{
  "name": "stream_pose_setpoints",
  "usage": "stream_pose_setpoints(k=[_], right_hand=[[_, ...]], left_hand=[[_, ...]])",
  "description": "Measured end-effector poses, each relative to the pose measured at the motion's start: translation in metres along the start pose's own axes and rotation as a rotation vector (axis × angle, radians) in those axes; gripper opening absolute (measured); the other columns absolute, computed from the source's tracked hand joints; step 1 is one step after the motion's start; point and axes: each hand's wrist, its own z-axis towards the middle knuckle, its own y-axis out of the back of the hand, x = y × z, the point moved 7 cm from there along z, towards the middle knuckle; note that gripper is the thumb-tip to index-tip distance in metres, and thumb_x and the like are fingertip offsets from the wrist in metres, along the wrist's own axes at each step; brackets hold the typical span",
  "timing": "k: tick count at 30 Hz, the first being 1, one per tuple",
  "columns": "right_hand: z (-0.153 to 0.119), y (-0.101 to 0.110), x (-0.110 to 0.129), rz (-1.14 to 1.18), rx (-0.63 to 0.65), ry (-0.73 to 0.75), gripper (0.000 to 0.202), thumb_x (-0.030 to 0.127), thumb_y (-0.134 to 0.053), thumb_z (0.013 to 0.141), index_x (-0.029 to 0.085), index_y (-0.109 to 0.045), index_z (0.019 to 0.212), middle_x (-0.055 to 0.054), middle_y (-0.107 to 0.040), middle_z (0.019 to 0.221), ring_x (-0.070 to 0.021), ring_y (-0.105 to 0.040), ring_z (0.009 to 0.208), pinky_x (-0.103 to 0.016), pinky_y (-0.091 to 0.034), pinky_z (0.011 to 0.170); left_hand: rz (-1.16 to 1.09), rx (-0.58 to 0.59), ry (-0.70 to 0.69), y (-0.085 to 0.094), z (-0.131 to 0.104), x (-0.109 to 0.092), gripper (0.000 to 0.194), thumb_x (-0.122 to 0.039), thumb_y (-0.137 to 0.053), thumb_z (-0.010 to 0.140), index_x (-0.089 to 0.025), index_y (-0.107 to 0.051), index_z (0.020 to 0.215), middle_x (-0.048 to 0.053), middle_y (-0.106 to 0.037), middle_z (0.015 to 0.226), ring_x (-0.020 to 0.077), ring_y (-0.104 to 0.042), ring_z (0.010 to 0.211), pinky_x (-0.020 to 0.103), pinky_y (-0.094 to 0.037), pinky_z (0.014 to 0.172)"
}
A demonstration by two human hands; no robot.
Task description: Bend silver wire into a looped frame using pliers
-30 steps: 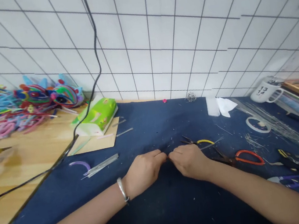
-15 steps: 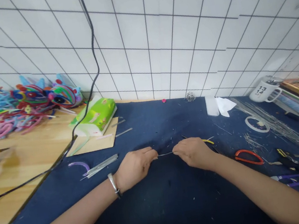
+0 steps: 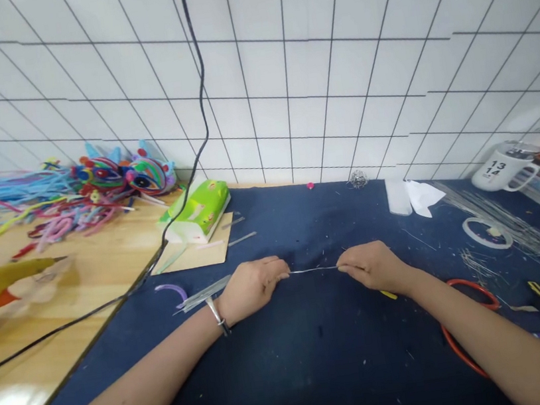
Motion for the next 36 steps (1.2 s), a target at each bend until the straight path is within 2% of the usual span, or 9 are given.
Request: stream_pose_setpoints(k=[5,16,26,36], right_hand=[[0.0,0.0,-0.002,0.028,0.022,0.0,0.023,0.028,-0.04,0.087,0.021,-0.061,0.089,0.0,-0.067,0.085,-0.011,-0.061,0.077,-0.022,-0.043,0.068],[-0.003,-0.001,-0.026,0.025,0.014,-0.062,0.023,0.028,-0.039,0.087,0.021,-0.061,0.092,-0.001,-0.066,0.088,-0.0116,-0.061,0.08,-0.023,-0.044,0.07],[-0.005,-0.001,-0.028,-0.01,0.016,-0.084,0.022,0.029,-0.04,0.087,0.022,-0.061,0.091,0.0,-0.067,0.087,-0.0109,-0.061,0.078,-0.021,-0.043,0.068],[-0.007,-0.011,-0.034,0.007,0.029,-0.111,0.021,0.028,-0.041,0.087,0.022,-0.06,0.094,-0.001,-0.066,0.09,-0.0123,-0.061,0.082,-0.023,-0.043,0.072]], left_hand=[[-0.007,-0.017,-0.015,0.004,0.0,0.004,0.022,-0.018,-0.034,0.087,-0.018,-0.056,0.085,0.001,-0.06,0.081,0.0126,-0.057,0.074,0.023,-0.043,0.066],[0.006,-0.014,-0.004,0.006,0.001,0.017,0.023,-0.022,-0.034,0.088,-0.018,-0.057,0.086,0.002,-0.06,0.082,0.0126,-0.057,0.075,0.024,-0.044,0.069],[-0.01,-0.057,-0.022,0.006,0.001,0.02,0.024,-0.024,-0.034,0.088,-0.018,-0.057,0.084,0.002,-0.061,0.081,0.0125,-0.057,0.074,0.024,-0.045,0.069],[0.002,-0.003,0.007,0.002,0.0,0.021,0.023,-0.025,-0.034,0.088,-0.019,-0.057,0.087,0.001,-0.061,0.084,0.0131,-0.058,0.078,0.024,-0.044,0.071]])
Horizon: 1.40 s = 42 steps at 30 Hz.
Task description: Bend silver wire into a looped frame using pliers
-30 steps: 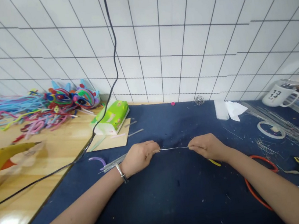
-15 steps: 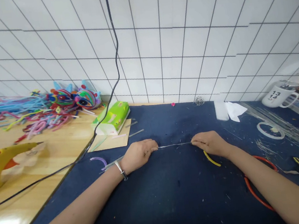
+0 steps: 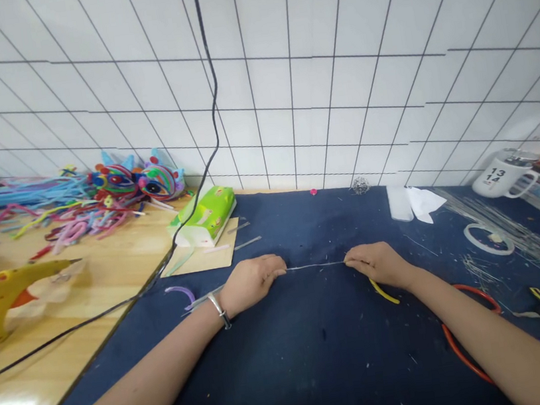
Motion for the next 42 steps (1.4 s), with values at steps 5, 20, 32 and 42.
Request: stream_pose_setpoints(k=[5,20,32,42], right_hand=[[0.0,-0.001,-0.001,-0.007,0.015,-0.011,0.021,0.027,-0.041,0.087,0.022,-0.06,0.094,-0.001,-0.066,0.09,-0.0121,-0.061,0.083,-0.023,-0.043,0.073],[0.0,-0.008,-0.009,-0.008,0.049,-0.03,0.024,0.031,-0.037,0.088,0.025,-0.059,0.096,0.001,-0.065,0.094,-0.0136,-0.06,0.086,-0.025,-0.044,0.075],[-0.002,-0.007,-0.005,-0.054,0.009,-0.012,0.024,0.029,-0.038,0.088,0.023,-0.06,0.095,-0.001,-0.066,0.092,-0.0135,-0.061,0.085,-0.024,-0.044,0.074],[0.0,-0.008,-0.013,-0.02,0.023,-0.065,0.022,0.03,-0.039,0.087,0.024,-0.059,0.094,0.001,-0.066,0.093,-0.0135,-0.061,0.084,-0.024,-0.044,0.073]], left_hand=[[0.024,0.004,-0.005,-0.003,0.0,-0.001,0.024,-0.026,-0.033,0.089,-0.019,-0.056,0.09,0.002,-0.061,0.084,0.0128,-0.058,0.077,0.024,-0.044,0.071],[0.085,0.046,0.014,0.001,-0.002,0.003,0.025,-0.026,-0.031,0.09,-0.019,-0.055,0.09,0.002,-0.061,0.085,0.014,-0.058,0.078,0.025,-0.043,0.071],[0.103,0.04,0.02,-0.004,0.0,0.009,0.024,-0.027,-0.033,0.09,-0.019,-0.055,0.096,0.002,-0.061,0.091,0.0142,-0.058,0.08,0.026,-0.044,0.072],[0.037,0.117,-0.035,-0.001,-0.002,0.011,0.026,-0.022,-0.032,0.09,-0.02,-0.053,0.104,0.003,-0.06,0.098,0.0141,-0.055,0.09,0.026,-0.042,0.08]])
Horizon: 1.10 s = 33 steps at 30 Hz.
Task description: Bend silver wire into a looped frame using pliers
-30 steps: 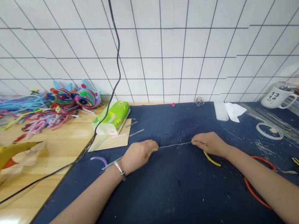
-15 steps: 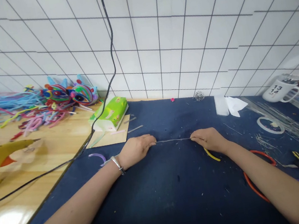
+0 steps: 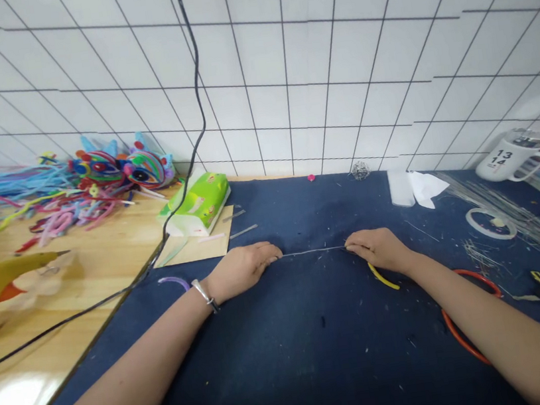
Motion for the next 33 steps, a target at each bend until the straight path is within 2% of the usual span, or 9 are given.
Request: stream_pose_setpoints(k=[8,11,15,18,22,29,33], right_hand=[[0.0,-0.002,-0.002,-0.001,-0.014,0.005,0.021,0.029,-0.04,0.087,0.025,-0.059,0.094,0.001,-0.066,0.093,-0.0142,-0.061,0.084,-0.026,-0.044,0.074],[0.0,-0.002,-0.002,-0.003,-0.017,0.009,0.021,0.029,-0.04,0.087,0.025,-0.059,0.094,0.001,-0.066,0.093,-0.0145,-0.061,0.084,-0.026,-0.045,0.075],[0.0,0.0,0.0,0.014,-0.017,0.017,0.022,0.03,-0.039,0.087,0.025,-0.059,0.094,0.001,-0.066,0.093,-0.0141,-0.061,0.083,-0.026,-0.045,0.074],[0.001,0.002,0.003,0.043,-0.027,0.03,0.022,0.031,-0.039,0.087,0.025,-0.06,0.094,0.001,-0.066,0.093,-0.0137,-0.061,0.082,-0.025,-0.046,0.073],[0.001,0.004,0.007,0.062,-0.032,0.041,0.024,0.031,-0.038,0.087,0.025,-0.061,0.093,0.001,-0.066,0.091,-0.0136,-0.062,0.081,-0.025,-0.046,0.073],[0.001,0.003,0.008,0.041,-0.019,0.046,0.024,0.031,-0.038,0.087,0.025,-0.06,0.093,0.002,-0.066,0.092,-0.0134,-0.062,0.082,-0.025,-0.046,0.073],[0.0,0.004,0.007,0.032,-0.027,0.044,0.023,0.031,-0.039,0.087,0.025,-0.06,0.093,0.001,-0.066,0.093,-0.0137,-0.061,0.083,-0.025,-0.046,0.074]], left_hand=[[-0.009,0.006,-0.031,0.011,-0.003,0.003,0.023,-0.021,-0.038,0.088,-0.018,-0.058,0.098,0.003,-0.062,0.093,0.0141,-0.057,0.086,0.025,-0.043,0.076],[-0.015,0.014,-0.054,0.015,-0.004,0.0,0.025,-0.013,-0.038,0.085,-0.018,-0.058,0.099,0.003,-0.061,0.09,0.0127,-0.057,0.081,0.024,-0.044,0.072],[-0.016,0.006,-0.041,0.024,-0.006,-0.004,0.037,0.001,-0.037,0.076,-0.018,-0.058,0.1,0.002,-0.06,0.084,0.0098,-0.055,0.069,0.021,-0.043,0.063],[0.015,-0.026,-0.028,0.031,-0.007,-0.002,0.041,0.004,-0.038,0.071,-0.019,-0.059,0.098,0.001,-0.06,0.084,0.0102,-0.055,0.07,0.021,-0.043,0.064],[0.044,-0.054,-0.034,0.035,-0.007,0.005,0.038,0.001,-0.039,0.072,-0.019,-0.059,0.097,0.001,-0.061,0.085,0.0117,-0.056,0.076,0.023,-0.043,0.068],[0.145,-0.037,-0.031,0.03,-0.007,0.009,0.021,-0.015,-0.041,0.084,-0.02,-0.059,0.092,0.001,-0.063,0.085,0.0134,-0.057,0.078,0.028,-0.04,0.076],[0.209,-0.024,-0.002,0.027,-0.006,0.008,0.02,-0.016,-0.039,0.085,-0.02,-0.058,0.088,0.001,-0.062,0.077,0.0134,-0.057,0.073,0.028,-0.038,0.074]])
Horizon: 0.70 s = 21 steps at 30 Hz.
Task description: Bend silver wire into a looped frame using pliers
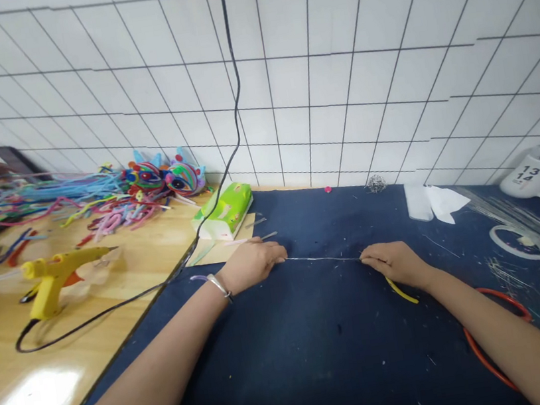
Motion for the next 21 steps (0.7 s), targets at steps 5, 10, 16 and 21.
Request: stream_pose_setpoints(k=[5,10,16,21], right_hand=[[-0.001,-0.001,-0.001,-0.03,-0.009,0.005,0.023,0.03,-0.039,0.087,0.024,-0.06,0.094,0.0,-0.066,0.093,-0.0144,-0.062,0.083,-0.026,-0.046,0.074],[-0.002,-0.001,-0.004,-0.067,-0.028,0.006,0.023,0.029,-0.039,0.087,0.024,-0.06,0.094,-0.001,-0.066,0.092,-0.015,-0.062,0.082,-0.026,-0.046,0.07],[-0.002,-0.001,-0.012,-0.146,-0.037,-0.031,0.023,0.029,-0.037,0.088,0.024,-0.059,0.093,-0.002,-0.066,0.089,-0.0158,-0.062,0.081,-0.026,-0.044,0.068],[-0.003,0.0,-0.014,-0.149,-0.053,-0.047,0.024,0.031,-0.037,0.088,0.025,-0.061,0.091,-0.002,-0.067,0.085,-0.0165,-0.062,0.081,-0.025,-0.044,0.066]], left_hand=[[0.092,-0.001,0.024,-0.002,0.001,-0.002,0.019,-0.019,-0.037,0.086,-0.018,-0.056,0.084,0.002,-0.061,0.072,0.0143,-0.056,0.069,0.029,-0.036,0.071],[0.15,0.014,0.03,-0.002,0.001,-0.006,0.019,-0.023,-0.036,0.088,-0.018,-0.054,0.083,0.003,-0.06,0.072,0.0151,-0.054,0.066,0.03,-0.036,0.068],[0.14,0.053,-0.012,-0.005,0.001,-0.014,0.017,-0.012,-0.037,0.084,-0.019,-0.052,0.086,0.002,-0.058,0.076,0.0154,-0.054,0.071,0.029,-0.037,0.069],[0.184,0.043,0.008,-0.005,0.0,-0.014,0.017,-0.013,-0.036,0.085,-0.017,-0.052,0.089,0.003,-0.056,0.075,0.0147,-0.053,0.067,0.027,-0.037,0.064]])
